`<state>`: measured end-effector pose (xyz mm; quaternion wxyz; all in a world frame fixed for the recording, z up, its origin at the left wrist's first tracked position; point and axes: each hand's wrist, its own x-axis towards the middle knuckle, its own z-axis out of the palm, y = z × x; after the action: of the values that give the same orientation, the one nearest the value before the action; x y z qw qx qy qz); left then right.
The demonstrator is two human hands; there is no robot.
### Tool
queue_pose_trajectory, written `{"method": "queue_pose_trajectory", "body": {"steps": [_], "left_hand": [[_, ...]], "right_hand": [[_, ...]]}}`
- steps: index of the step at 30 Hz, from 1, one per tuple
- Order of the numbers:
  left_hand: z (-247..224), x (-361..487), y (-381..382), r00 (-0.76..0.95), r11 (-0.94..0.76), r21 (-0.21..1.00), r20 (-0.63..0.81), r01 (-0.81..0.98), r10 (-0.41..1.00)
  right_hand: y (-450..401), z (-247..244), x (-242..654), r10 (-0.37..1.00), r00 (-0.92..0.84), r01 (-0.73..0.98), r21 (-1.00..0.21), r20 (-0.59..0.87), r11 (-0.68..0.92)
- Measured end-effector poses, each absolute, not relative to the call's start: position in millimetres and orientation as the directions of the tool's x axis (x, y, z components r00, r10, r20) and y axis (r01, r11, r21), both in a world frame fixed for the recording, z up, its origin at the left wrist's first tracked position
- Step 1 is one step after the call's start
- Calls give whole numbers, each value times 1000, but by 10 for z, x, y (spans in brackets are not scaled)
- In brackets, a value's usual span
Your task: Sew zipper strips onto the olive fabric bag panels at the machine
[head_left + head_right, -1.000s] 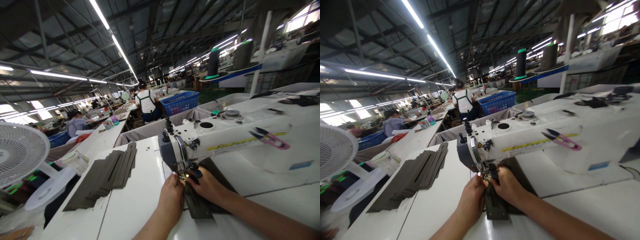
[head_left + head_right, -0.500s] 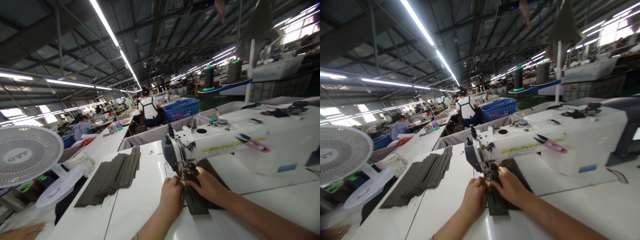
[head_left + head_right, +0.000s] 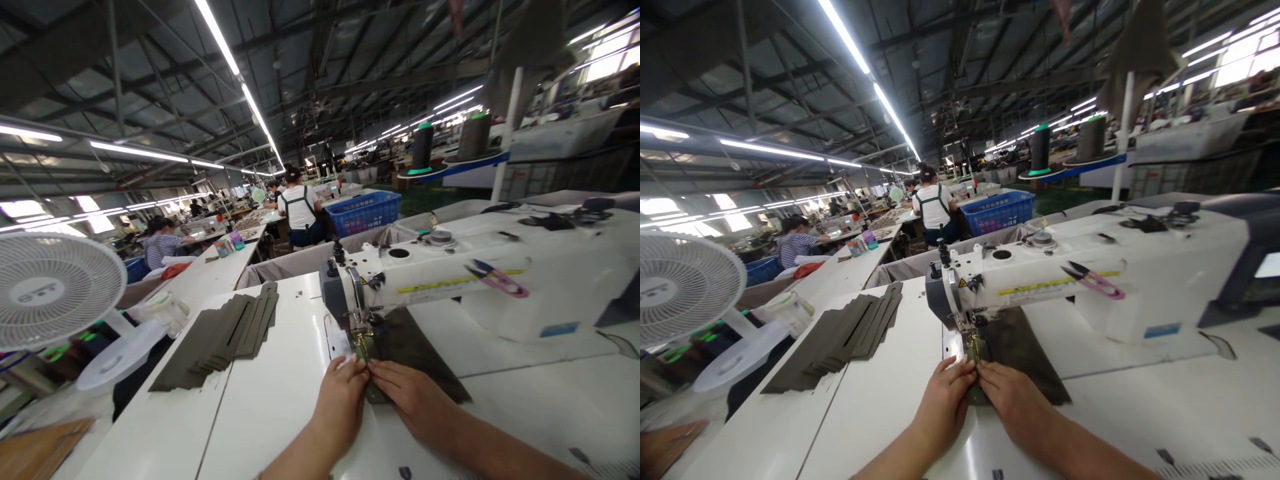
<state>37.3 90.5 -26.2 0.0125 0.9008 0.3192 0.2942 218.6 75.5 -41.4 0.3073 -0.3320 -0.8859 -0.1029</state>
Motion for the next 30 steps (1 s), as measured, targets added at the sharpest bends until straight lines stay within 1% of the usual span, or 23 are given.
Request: {"method": "queue_pose_trajectory", "body": {"steps": [4, 12, 17, 20, 23, 24, 27, 30], "left_hand": [[-242, 370, 961, 671, -823, 150, 509, 548, 540], [-225, 364, 1152, 699, -855, 134, 520, 501, 491], [-198, 400, 1255, 672, -844, 148, 541, 516, 506], [-171, 410, 1256, 646, -826, 197, 538, 529, 542], [-165, 368, 1197, 634, -801, 256, 502, 540, 588], [-171, 344, 1167, 634, -796, 254, 494, 550, 596], [-204, 280, 1079, 643, -797, 196, 497, 571, 583], [-215, 280, 1036, 658, -810, 188, 495, 556, 567]], "right_hand": [[751, -376, 2191, 549, -591, 650, -55, 591, 758], [865, -279, 2168, 590, -532, 630, -181, 607, 755], [980, -311, 2140, 598, -495, 661, -174, 630, 730], [1005, -341, 2124, 606, -475, 688, -160, 638, 708], [950, -365, 2123, 609, -472, 707, -139, 638, 694], [918, -375, 2128, 605, -474, 712, -125, 639, 691], [834, -395, 2160, 596, -486, 723, -90, 639, 685], [823, -340, 2192, 635, -483, 712, -152, 603, 686]]}}
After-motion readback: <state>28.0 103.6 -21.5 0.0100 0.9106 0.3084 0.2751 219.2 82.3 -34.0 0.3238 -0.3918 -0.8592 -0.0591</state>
